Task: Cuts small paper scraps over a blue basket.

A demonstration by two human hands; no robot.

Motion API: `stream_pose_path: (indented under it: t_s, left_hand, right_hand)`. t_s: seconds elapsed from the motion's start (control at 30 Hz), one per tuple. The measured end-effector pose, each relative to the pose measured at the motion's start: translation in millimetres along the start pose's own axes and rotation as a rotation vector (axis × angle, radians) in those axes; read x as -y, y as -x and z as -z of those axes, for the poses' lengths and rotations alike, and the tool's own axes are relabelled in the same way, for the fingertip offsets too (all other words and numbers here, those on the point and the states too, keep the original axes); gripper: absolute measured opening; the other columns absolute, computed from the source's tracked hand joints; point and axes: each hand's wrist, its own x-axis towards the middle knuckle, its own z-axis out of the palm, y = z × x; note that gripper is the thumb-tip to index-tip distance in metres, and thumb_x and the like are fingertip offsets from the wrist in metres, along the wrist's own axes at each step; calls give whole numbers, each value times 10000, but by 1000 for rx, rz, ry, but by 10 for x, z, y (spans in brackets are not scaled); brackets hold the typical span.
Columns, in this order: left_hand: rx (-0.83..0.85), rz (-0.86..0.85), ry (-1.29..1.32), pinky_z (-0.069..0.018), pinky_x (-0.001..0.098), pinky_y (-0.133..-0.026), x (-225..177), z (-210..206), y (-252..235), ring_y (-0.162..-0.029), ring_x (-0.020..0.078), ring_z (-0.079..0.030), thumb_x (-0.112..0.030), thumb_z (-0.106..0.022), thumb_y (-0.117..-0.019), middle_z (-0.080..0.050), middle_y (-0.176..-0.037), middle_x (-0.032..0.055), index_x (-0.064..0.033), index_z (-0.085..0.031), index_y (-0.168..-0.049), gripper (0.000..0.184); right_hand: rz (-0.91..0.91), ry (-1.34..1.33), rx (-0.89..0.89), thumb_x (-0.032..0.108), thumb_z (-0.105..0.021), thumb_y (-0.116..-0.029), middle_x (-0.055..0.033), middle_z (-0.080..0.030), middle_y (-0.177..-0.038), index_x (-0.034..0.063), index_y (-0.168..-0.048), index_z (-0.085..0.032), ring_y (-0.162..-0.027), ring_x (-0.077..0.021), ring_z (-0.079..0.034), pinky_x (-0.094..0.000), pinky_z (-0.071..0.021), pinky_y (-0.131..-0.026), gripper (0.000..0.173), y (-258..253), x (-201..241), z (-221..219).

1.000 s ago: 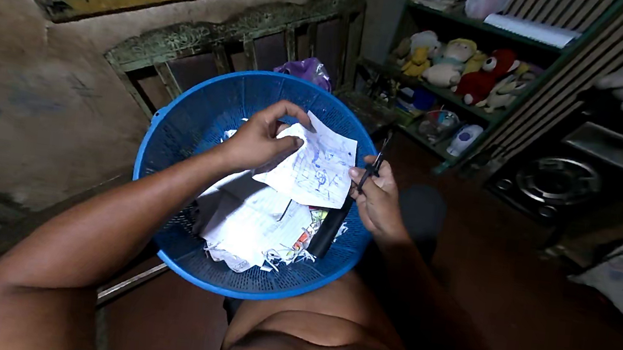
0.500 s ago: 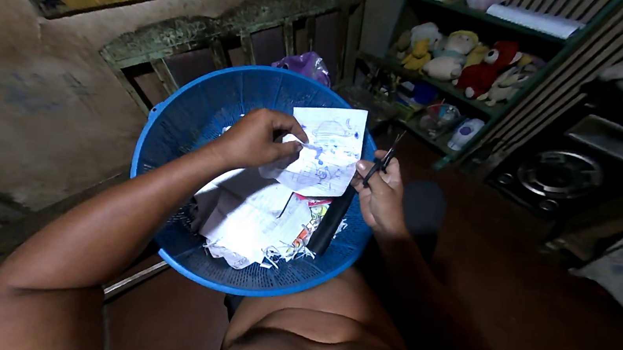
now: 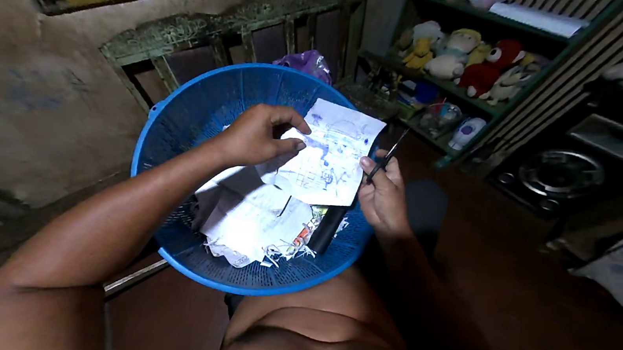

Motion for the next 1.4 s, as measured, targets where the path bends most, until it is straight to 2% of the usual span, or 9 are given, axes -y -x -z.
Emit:
stream_pose_path:
  t_s: [0.17,0.4,0.53,0.77,0.83,1.03,1.23,1.3,1.4]
  left_hand:
    - [-26,-5,87,-591,290,-705,18,17,-3,-749,93,-664,-174,-791,-917,-730,-953,11,-120,-727,-1171,268]
    - [67,1,264,-620,321,-765,-35,-1,-1,-845,161,-699,-36,-799,-869,-712,-1079,66,-93,-592,-1252,440]
    - [29,-13,253,-606,327,-718,-26,33,1,-794,173,-674,5,-760,-875,-692,-1008,85,-81,-603,-1280,443]
    - [39,-40,277,-608,324,-697,-42,34,4,-768,176,-669,-9,-752,-896,-677,-944,89,-61,-609,-1278,411]
    - [30,-42,268,-608,320,-714,-27,42,5,-785,172,-669,-7,-737,-910,-680,-975,88,-63,-619,-1259,373]
    - [41,-36,206,-615,315,-762,-26,29,30,-840,139,-696,-36,-730,-919,-727,-1058,56,-92,-676,-1265,354]
    - [-24,-22,9,-584,267,-695,8,25,36,-751,57,-664,-171,-743,-931,-730,-923,-18,-132,-765,-1042,120]
    - [-33,-47,-59,-564,272,-727,34,62,28,-842,77,-641,-253,-740,-910,-680,-984,-9,-161,-760,-982,118]
    - [0,-51,-81,-569,335,-838,22,108,22,-1018,122,-642,-314,-736,-886,-671,-1102,8,-171,-740,-938,152]
  right_hand:
    - [1,129,62,244,-733,-954,-25,-611,-996,182,-1325,-484,-802,-122,-610,-328,-558,-722,451,2,-44,35]
    - [66,139,54,128,-725,-938,-32,-619,-988,144,-1323,-472,-886,-153,-639,-389,-578,-823,462,0,-54,52]
    - [62,107,69,193,-715,-951,-21,-606,-1007,168,-1308,-494,-848,-128,-616,-340,-563,-767,421,3,-30,41]
    - [69,37,46,169,-716,-951,-48,-621,-1085,149,-1302,-488,-958,-171,-638,-403,-572,-858,419,-7,-19,33]
    - [59,7,24,181,-703,-962,-57,-607,-1122,147,-1319,-470,-978,-184,-636,-420,-567,-893,427,-7,-5,28]
    - [63,16,13,156,-721,-944,-49,-626,-1077,150,-1309,-475,-941,-173,-640,-399,-570,-859,440,-24,-31,43]
    - [94,40,13,140,-716,-943,-47,-638,-1038,147,-1310,-462,-911,-171,-652,-390,-577,-841,447,-11,-18,26]
    - [157,84,34,145,-707,-954,-67,-636,-1076,131,-1339,-421,-951,-199,-666,-417,-589,-854,480,-11,-24,33]
    - [272,213,79,110,-715,-939,-102,-633,-1281,106,-1346,-360,-1131,-249,-659,-443,-572,-933,540,-3,-25,26]
